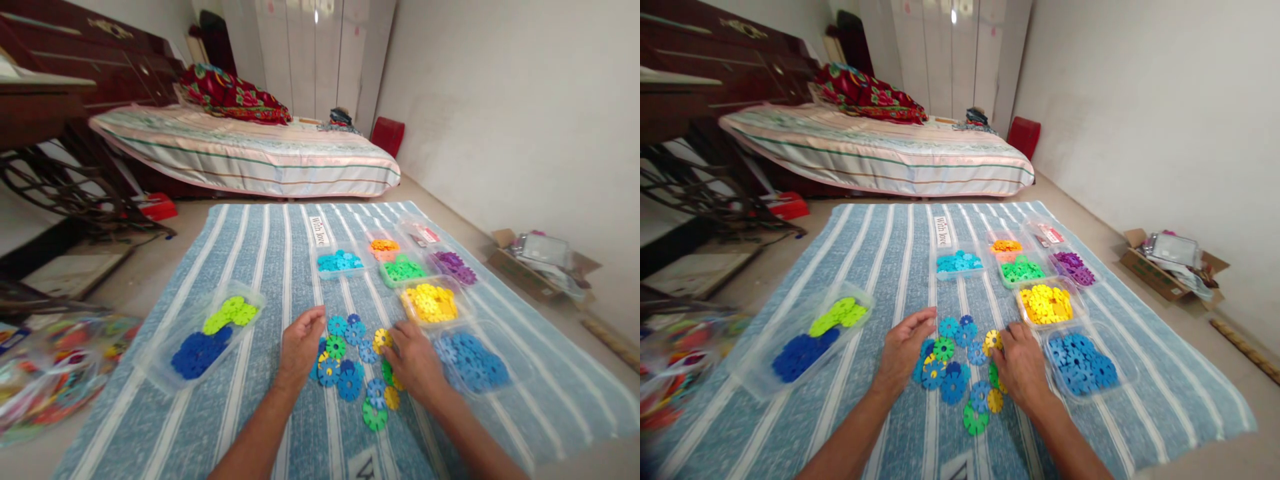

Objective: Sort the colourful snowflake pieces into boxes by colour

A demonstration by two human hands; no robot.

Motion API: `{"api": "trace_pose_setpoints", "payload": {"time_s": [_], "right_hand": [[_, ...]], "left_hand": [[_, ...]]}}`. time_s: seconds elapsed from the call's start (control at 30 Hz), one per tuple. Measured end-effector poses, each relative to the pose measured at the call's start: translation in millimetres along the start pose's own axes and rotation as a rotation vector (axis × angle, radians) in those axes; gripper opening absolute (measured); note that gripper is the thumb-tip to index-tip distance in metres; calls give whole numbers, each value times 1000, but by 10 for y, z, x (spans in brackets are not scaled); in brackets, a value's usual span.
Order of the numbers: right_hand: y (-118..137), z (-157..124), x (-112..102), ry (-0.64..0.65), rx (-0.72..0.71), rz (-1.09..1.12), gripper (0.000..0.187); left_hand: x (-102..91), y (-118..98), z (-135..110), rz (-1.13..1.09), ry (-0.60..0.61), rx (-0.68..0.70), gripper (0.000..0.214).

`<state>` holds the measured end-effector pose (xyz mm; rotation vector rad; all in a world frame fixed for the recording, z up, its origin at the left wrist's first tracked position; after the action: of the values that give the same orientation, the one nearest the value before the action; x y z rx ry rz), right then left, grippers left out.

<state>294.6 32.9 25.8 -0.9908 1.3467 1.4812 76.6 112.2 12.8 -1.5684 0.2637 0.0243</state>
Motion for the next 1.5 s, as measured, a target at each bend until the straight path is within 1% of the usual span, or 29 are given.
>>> {"api": "trace_pose_setpoints", "payload": {"time_s": [0.1, 0.17, 0.27, 0.37, 0.43, 0.53, 0.67, 0.73, 0.83, 0.87, 0.93, 1.0, 1.07, 1.13, 1.17, 1.2, 1.23, 1.27, 1.33, 1.4, 1.43, 1.5], "right_hand": [[2, 29, 23, -4, 7, 56, 14], [-4, 37, 25, -15, 11, 98, 17], [-2, 46, 16, -31, 17, 108, 25], [4, 52, 10, -45, 16, 90, 22], [-7, 58, 14, -51, 21, 101, 19], [-40, 67, 15, -54, 38, 154, 22], [-47, 61, -18, -55, 53, 258, 21], [-41, 42, -37, -56, 61, 322, 16], [-36, 4, -51, -19, 71, 453, 4], [-41, -7, -74, -10, 72, 502, 6], [-70, -18, -188, -20, 70, 572, 10], [-143, -15, -411, -92, 68, 576, 12], [-260, -17, -718, -238, 80, 495, 14], [-370, -65, -1035, -447, 107, 325, 16], [-395, -99, -1144, -530, 114, 234, 18], [-396, -128, -1205, -584, 109, 159, 19], [-374, -147, -1211, -601, 89, 114, 19], [-333, -152, -1165, -579, 55, 103, 19], [-202, -150, -964, -461, -30, 139, 17], [-39, -150, -704, -312, -94, 193, 16], [39, -151, -580, -241, -112, 216, 16], [170, -150, -392, -138, -132, 249, 15]], "left_hand": [[46, -24, -10, 84, 37, 43, 29], [77, -64, -18, 176, 62, 114, 29], [134, -147, -40, 407, 104, 245, 27], [203, -218, -73, 629, 154, 357, 25], [242, -242, -90, 707, 194, 396, 24], [266, -238, -97, 747, 240, 387, 17], [260, -219, -88, 721, 266, 344, 9], [247, -209, -77, 691, 263, 321, 8], [225, -202, -63, 639, 253, 298, 8], [218, -202, -60, 622, 250, 295, 8], [209, -205, -56, 594, 251, 291, 8], [203, -210, -53, 570, 256, 287, 9], [197, -220, -51, 549, 260, 283, 11], [186, -229, -47, 526, 260, 271, 12], [180, -230, -45, 511, 259, 261, 12], [173, -228, -41, 493, 256, 248, 12], [163, -223, -36, 471, 250, 233, 12], [152, -215, -30, 444, 242, 218, 11], [122, -193, -16, 377, 213, 192, 11], [88, -160, -2, 302, 178, 167, 12], [74, -140, 4, 267, 165, 155, 12], [58, -103, 13, 210, 154, 132, 14]]}}
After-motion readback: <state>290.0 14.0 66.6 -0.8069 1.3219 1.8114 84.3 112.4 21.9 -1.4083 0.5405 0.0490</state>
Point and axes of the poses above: each hand's wrist, its own z-axis towards the middle knuckle, its own x-axis out of the palm, y = z × x, the point moved 8 cm from there along z, towards the middle knuckle, and after that the axes turned 8 degrees about y, right-handed, at the moved point
